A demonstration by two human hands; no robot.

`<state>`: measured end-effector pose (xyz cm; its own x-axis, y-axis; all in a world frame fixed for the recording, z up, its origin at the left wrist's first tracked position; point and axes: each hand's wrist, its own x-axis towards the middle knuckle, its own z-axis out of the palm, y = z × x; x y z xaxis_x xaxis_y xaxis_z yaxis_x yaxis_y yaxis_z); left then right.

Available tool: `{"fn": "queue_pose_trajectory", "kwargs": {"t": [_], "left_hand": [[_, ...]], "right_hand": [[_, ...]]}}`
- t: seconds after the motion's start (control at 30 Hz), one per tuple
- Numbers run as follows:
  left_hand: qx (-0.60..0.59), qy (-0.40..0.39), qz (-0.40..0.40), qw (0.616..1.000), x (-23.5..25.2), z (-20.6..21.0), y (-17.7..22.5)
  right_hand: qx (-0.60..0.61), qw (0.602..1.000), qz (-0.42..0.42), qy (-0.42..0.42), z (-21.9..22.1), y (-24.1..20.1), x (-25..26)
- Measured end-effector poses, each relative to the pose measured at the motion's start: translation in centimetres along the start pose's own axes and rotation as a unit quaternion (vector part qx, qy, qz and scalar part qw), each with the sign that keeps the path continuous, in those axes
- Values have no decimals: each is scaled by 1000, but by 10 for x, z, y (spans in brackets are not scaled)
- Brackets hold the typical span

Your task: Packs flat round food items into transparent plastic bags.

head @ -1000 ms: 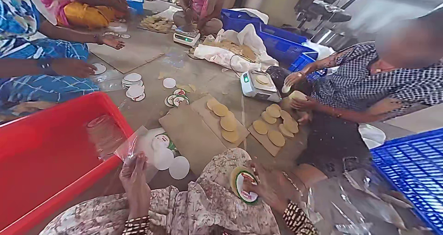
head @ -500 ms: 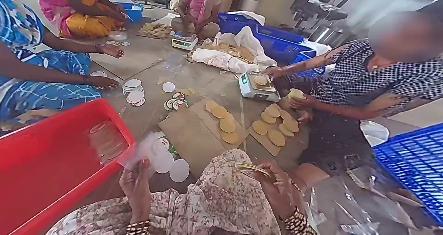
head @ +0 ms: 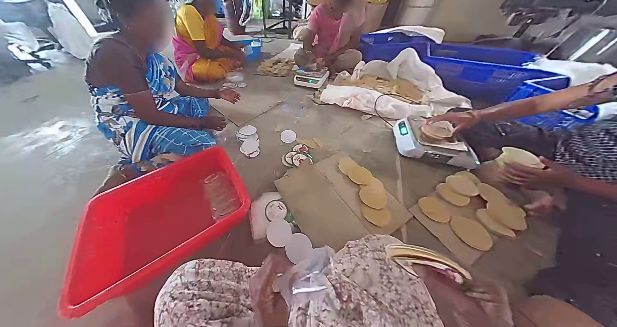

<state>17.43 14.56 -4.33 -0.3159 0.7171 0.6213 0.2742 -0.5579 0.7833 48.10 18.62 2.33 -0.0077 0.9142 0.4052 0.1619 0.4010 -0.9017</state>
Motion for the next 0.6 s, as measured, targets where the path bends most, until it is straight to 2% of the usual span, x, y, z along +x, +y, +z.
{"fn": "queue_pose_trajectory", "kwargs": {"t": [0.13, 0.23, 0.33, 0.47, 0.6], "left_hand": [[-12, -43, 37, 998, -1, 10, 21], [-35, -79, 46, 995, -2, 17, 33], [-49, -105, 43, 992, -4, 19, 45], [-78, -117, 46, 989, -15, 18, 49], [-118, -113, 7, 987, -20, 22, 59]], "right_hand": [[65, 971, -175, -148, 9, -60, 28], [90, 942, -231, -227, 26, -95, 34], [113, 927, -234, -269, 48, -107, 31], [116, 918, -213, -313, 62, -99, 27], [128, 931, -168, -299, 68, -86, 18]]}}
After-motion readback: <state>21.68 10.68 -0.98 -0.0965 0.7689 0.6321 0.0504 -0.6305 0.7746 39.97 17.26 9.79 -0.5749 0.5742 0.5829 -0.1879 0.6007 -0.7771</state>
